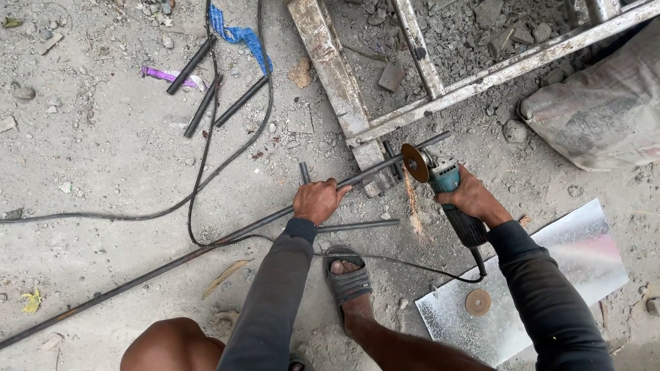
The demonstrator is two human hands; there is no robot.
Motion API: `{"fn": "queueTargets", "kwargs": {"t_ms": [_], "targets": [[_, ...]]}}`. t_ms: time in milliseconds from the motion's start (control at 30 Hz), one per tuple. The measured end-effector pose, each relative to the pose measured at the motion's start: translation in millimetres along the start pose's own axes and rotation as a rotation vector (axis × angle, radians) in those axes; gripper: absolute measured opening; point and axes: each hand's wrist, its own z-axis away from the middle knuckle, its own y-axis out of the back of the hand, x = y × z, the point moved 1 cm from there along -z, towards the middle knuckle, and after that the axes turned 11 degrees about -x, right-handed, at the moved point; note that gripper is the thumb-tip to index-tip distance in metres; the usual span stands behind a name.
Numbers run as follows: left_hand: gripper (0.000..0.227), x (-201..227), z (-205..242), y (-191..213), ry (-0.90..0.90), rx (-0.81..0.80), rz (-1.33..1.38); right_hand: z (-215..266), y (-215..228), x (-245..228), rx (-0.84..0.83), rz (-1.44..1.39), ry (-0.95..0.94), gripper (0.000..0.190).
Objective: Using a handheld angle grinder to cut through a metal rod on the ground.
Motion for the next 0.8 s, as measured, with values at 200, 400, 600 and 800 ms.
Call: {"fn": "queueTargets", "kwargs": {"t_ms": [200, 400, 600, 800], "targets": [[0.060, 0.2, -0.2, -2.0, 0.005, 0.009, -0.001, -9.4, -0.1, 5.5, -0.008, 0.007, 0.013, 0.081], [0.061, 0.8, 0.7, 0.4, 0.014, -0.024, 0.002, -7.7, 1.0, 8.7, -0.002, -0.020, 0.025, 0.077], [0.062, 2.2, 1.2, 3.7, 0.020, -0.038, -0.012, 6.6, 0.4, -4.4, -0.007, -0.035, 0.032, 0.077], [0.061, 2.6, 2.8, 3.1, 0.024, -0.019, -0.021, 3.9, -0.2, -0.2, -0.022, -0.028, 0.036, 0.073]]}}
